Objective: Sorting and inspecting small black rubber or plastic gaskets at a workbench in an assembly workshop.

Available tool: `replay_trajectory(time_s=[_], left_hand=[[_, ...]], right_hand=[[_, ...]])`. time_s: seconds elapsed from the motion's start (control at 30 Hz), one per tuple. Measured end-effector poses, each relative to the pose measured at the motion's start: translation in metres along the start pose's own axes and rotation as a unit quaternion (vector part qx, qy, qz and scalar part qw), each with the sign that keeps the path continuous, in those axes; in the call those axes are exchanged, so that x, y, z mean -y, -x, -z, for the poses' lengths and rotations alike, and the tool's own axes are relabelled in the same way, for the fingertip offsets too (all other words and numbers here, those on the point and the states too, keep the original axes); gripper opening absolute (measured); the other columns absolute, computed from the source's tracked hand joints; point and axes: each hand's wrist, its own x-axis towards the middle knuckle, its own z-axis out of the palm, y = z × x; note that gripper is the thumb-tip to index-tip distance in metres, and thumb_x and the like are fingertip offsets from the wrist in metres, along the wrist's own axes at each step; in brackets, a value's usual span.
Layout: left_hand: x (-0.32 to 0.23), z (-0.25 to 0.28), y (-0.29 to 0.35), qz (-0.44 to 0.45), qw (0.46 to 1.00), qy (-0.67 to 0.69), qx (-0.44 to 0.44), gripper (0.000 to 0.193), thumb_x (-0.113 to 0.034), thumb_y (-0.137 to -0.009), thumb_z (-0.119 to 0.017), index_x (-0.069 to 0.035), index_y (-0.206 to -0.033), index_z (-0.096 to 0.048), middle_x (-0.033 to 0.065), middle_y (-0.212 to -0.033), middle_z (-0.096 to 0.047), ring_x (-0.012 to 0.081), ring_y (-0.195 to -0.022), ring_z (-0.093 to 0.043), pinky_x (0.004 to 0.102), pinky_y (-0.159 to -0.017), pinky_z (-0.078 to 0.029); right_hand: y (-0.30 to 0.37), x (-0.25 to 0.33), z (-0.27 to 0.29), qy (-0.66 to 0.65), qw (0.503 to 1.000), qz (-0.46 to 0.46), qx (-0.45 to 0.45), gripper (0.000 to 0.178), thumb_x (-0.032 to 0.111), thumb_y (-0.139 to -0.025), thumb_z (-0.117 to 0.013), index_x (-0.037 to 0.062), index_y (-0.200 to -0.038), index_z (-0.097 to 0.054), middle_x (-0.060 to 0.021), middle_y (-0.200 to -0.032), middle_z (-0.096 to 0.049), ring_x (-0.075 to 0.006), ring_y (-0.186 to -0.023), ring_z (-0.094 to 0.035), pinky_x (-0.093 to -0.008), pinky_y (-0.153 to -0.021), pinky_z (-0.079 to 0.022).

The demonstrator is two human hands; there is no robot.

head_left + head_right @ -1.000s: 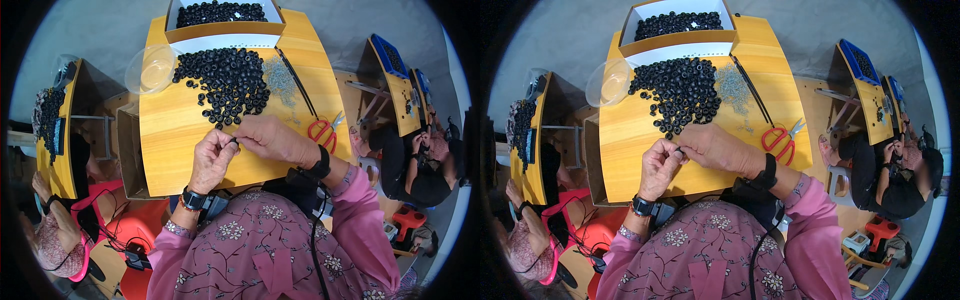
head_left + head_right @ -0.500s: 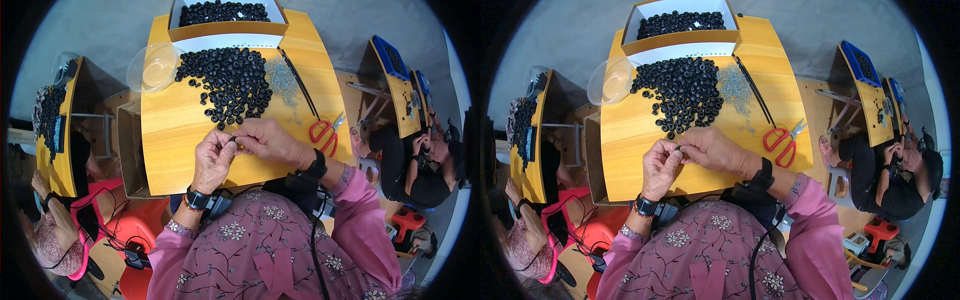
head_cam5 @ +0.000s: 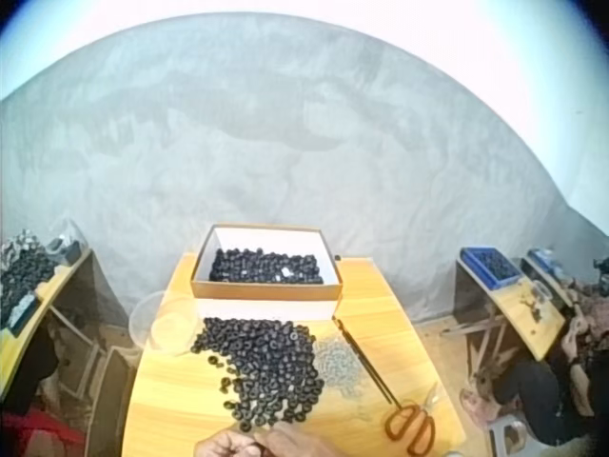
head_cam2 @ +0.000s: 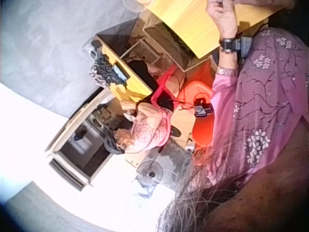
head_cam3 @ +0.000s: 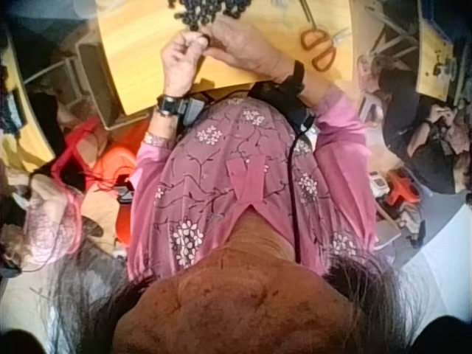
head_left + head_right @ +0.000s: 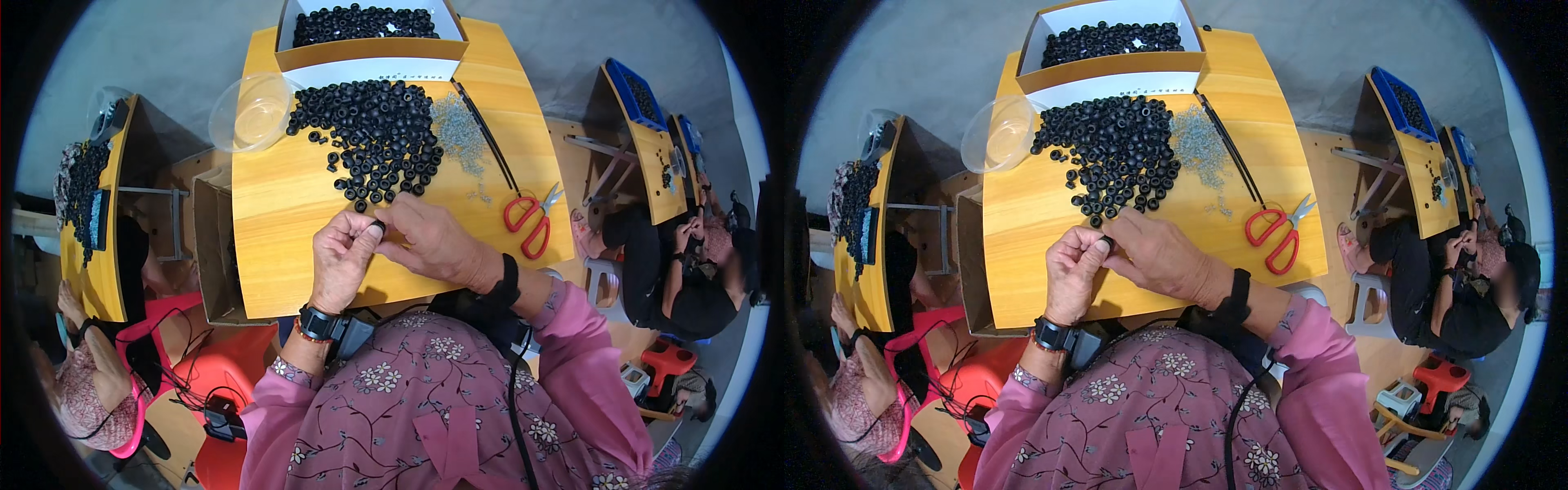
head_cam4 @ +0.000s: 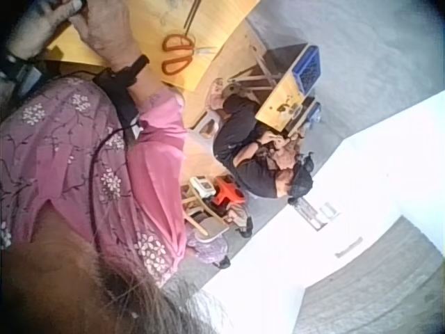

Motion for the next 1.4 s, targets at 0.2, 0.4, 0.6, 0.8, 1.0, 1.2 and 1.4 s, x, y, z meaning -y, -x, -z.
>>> replay_trajectory(time_s=[0.2,0.4,0.6,0.8,1.0,1.2,1.4], left_hand=[[0.001,0.004,0.001,0.016,0.996,0.084,0.007,0.004,-0.001,-0.095,-0.064,0.002,-0.097,-0.066,0.0049,-0.089,-0.069,0.0091,-0.079,-0.062,0.0232,-0.075,-0.051],[-0.007,0.007,0.002,0.053,0.988,0.145,0.015,0.004,0.002,-0.094,-0.062,0.002,-0.096,-0.066,0.0055,-0.090,-0.069,0.0102,-0.080,-0.063,0.0244,-0.078,-0.052],[-0.005,0.014,0.004,0.040,0.985,0.160,0.051,0.006,0.004,-0.092,-0.061,0.003,-0.096,-0.066,0.0063,-0.092,-0.070,0.0103,-0.083,-0.064,0.0245,-0.081,-0.052],[-0.011,0.007,0.003,0.052,0.991,0.124,0.029,0.006,0.002,-0.094,-0.061,0.002,-0.098,-0.066,0.0068,-0.094,-0.070,0.0099,-0.083,-0.063,0.0245,-0.082,-0.052],[-0.003,0.006,0.004,0.039,0.994,0.096,0.016,0.006,0.000,-0.096,-0.061,0.002,-0.099,-0.065,0.0080,-0.098,-0.071,0.0098,-0.087,-0.063,0.0246,-0.083,-0.051],[-0.003,0.001,0.005,0.022,0.996,0.090,0.000,0.008,-0.004,-0.097,-0.061,0.001,-0.103,-0.063,0.0081,-0.098,-0.071,0.0099,-0.087,-0.063,0.0247,-0.083,-0.051],[-0.001,0.000,0.007,-0.005,0.994,0.108,0.004,0.008,-0.004,-0.098,-0.060,0.003,-0.102,-0.062,0.0088,-0.099,-0.070,0.0110,-0.087,-0.063,0.0258,-0.085,-0.052]], right_hand=[[0.000,-0.003,-0.012,0.001,0.999,-0.018,-0.037,0.024,0.016,-0.084,-0.073,0.0052,-0.099,-0.058,-0.0112,-0.083,-0.055,-0.0312,-0.071,-0.062,-0.0406,-0.060,-0.051],[-0.002,0.000,-0.015,-0.080,0.995,-0.037,-0.051,0.021,0.013,-0.082,-0.075,0.0053,-0.094,-0.060,-0.0090,-0.075,-0.054,-0.0268,-0.064,-0.061,-0.0380,-0.057,-0.049],[-0.002,-0.001,-0.012,-0.076,0.997,0.009,-0.032,0.021,0.011,-0.081,-0.075,0.0047,-0.094,-0.059,-0.0094,-0.076,-0.053,-0.0285,-0.066,-0.060,-0.0387,-0.057,-0.049],[-0.004,-0.008,-0.009,-0.037,0.999,0.026,-0.022,0.022,0.012,-0.082,-0.074,0.0040,-0.091,-0.056,-0.0105,-0.078,-0.053,-0.0306,-0.069,-0.060,-0.0400,-0.059,-0.049],[-0.001,-0.006,-0.016,-0.036,0.999,-0.013,-0.039,0.021,0.011,-0.083,-0.073,0.0033,-0.093,-0.055,-0.0120,-0.080,-0.054,-0.0323,-0.069,-0.060,-0.0418,-0.060,-0.050],[-0.001,-0.005,-0.015,-0.055,0.997,-0.018,-0.041,0.021,0.010,-0.084,-0.071,0.0024,-0.096,-0.055,-0.0137,-0.082,-0.055,-0.0342,-0.071,-0.061,-0.0428,-0.061,-0.050],[0.002,-0.008,-0.023,-0.062,0.997,-0.013,-0.050,0.020,0.010,-0.085,-0.070,0.0025,-0.094,-0.053,-0.0146,-0.081,-0.054,-0.0354,-0.073,-0.060,-0.0435,-0.061,-0.050]])
